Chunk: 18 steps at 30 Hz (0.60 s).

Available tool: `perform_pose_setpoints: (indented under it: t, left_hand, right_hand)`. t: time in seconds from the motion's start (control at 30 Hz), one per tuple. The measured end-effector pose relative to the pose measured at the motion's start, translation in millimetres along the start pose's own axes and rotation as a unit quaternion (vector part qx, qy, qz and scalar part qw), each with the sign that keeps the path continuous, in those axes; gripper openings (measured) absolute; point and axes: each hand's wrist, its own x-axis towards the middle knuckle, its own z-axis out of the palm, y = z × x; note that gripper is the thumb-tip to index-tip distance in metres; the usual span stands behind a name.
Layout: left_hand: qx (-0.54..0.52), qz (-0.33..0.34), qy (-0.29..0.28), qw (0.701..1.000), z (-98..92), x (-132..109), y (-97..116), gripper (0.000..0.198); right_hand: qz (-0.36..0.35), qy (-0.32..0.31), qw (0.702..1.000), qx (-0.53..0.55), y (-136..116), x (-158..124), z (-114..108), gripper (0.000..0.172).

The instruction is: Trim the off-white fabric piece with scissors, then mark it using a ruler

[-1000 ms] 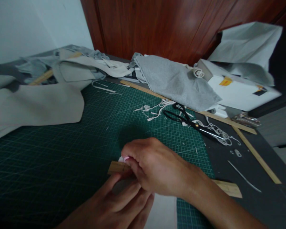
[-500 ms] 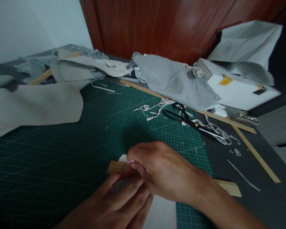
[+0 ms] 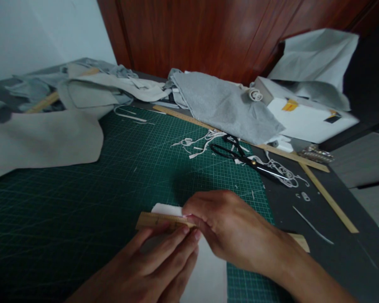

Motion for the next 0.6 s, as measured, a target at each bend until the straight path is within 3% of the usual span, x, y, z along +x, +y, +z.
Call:
perform_pose_setpoints:
  t: [0.2,0.6]
  left_hand:
    - [0.012,0.032,0.030,0.999,6.1,-3,-3,0.044]
    - [0.005,0.020,0.025,0.999,7.2,-1,-1,0.048]
  right_hand:
    - [0.010,0.000,1.000,-0.004,7,-16,-3,0.022]
    - [0.015,0.039,0.997,-0.070,21,-48,-10,0.024]
